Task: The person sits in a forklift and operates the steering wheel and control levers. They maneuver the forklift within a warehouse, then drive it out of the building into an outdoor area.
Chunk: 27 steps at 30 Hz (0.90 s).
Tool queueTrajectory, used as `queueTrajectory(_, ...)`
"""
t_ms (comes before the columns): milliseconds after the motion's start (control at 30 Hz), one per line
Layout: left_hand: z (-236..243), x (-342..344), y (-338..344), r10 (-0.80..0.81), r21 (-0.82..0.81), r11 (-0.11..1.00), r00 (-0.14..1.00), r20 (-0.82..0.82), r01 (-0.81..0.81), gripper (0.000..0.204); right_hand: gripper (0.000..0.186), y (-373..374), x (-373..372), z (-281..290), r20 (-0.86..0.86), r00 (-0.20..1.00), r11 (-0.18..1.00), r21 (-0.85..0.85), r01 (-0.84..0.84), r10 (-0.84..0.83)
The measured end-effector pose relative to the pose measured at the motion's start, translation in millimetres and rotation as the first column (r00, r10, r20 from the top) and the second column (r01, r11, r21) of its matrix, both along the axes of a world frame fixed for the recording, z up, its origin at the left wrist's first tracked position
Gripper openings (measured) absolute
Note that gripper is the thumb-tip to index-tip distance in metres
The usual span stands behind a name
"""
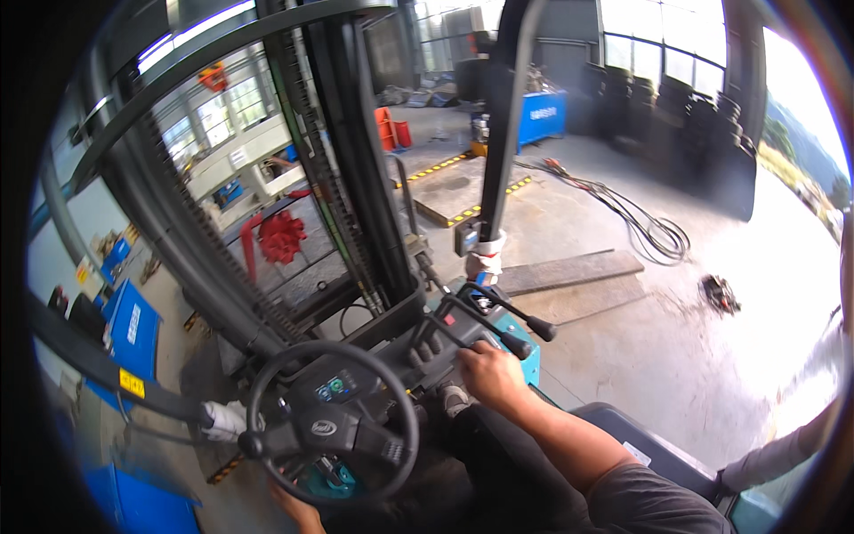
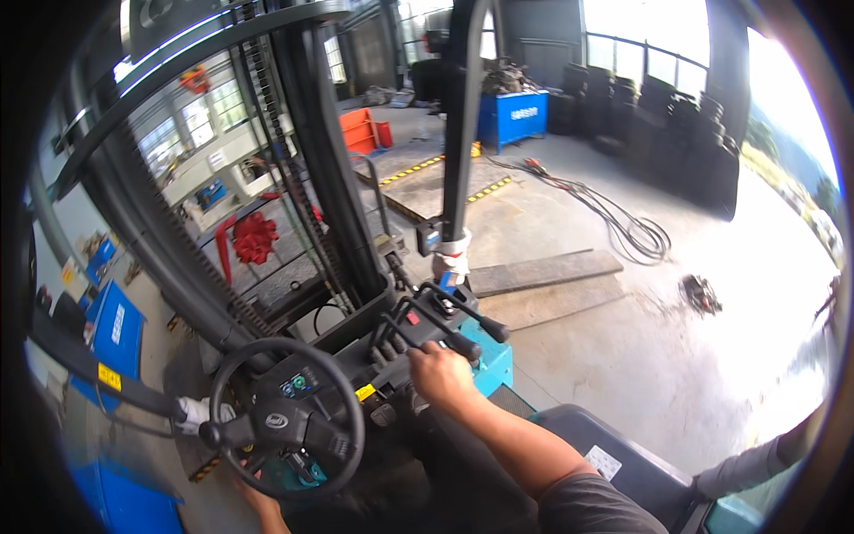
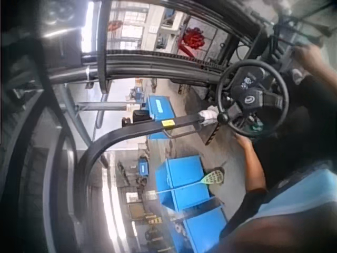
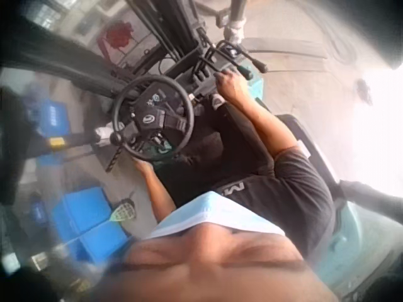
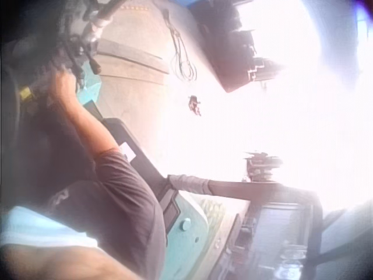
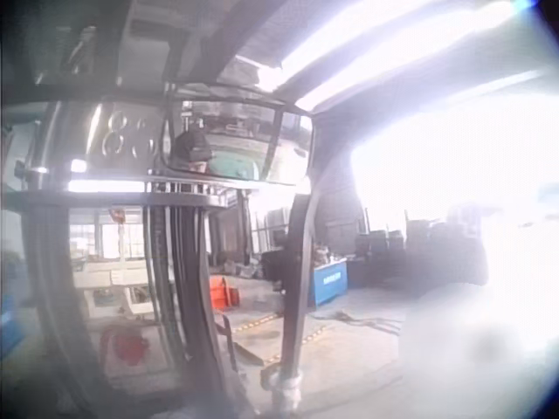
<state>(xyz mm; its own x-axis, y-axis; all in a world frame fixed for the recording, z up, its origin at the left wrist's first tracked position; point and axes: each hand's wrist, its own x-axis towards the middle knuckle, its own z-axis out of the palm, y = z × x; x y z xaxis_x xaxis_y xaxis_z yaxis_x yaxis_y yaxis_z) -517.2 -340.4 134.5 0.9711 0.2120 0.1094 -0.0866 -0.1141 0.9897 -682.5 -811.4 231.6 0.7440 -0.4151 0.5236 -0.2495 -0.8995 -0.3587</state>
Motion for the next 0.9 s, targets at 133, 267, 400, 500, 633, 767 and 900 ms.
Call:
queueTrajectory(133, 68, -31, -7, 0.090, -0.149, 0.986, 0.993, 0.081, -0.077, 0.054, 0.019, -1, 2, -1, -0.019, 0.999, 0.998, 0.063, -0.029, 0.030)
queueTrajectory(267, 141, -60, -35, -0.209, 0.292, 0.955, 0.817, 0.537, 0.052, 0.053, 0.022, 0, 2, 0, 0.014, 0.998, 0.995, 0.086, -0.055, 0.054)
queueTrajectory(400, 173, -36, -88, -0.333, 0.652, 0.742, 0.756, 0.563, -0.158, 0.050, 0.021, 0, 1, 0, 0.032, 0.998, 0.994, 0.090, -0.055, 0.052)
queueTrajectory(500, 210, 4, -110, -0.361, 0.636, 0.768, 0.872, 0.331, 0.076, 0.043, 0.018, 1, 1, 2, 0.039, 0.999, 0.994, 0.103, -0.037, 0.033)
queueTrajectory(633, 235, 32, -175, -0.634, 0.762, 0.630, 0.668, 0.389, 0.154, 0.044, 0.015, 4, 0, 9, 0.095, 0.995, 0.998, 0.062, -0.019, 0.013)
queueTrajectory(767, 215, -15, -241, -0.775, 0.777, 0.568, 0.495, 0.393, 0.271, 0.037, 0.016, 6, -3, 16, 0.114, 0.993, 0.998, 0.064, -0.013, 0.005)
queueTrajectory(900, 186, -96, -215, -0.837, 0.773, 0.512, 0.420, 0.350, 0.376, 0.035, 0.017, 8, -5, 21, 0.089, 0.996, 0.999, 0.042, -0.005, 0.001)
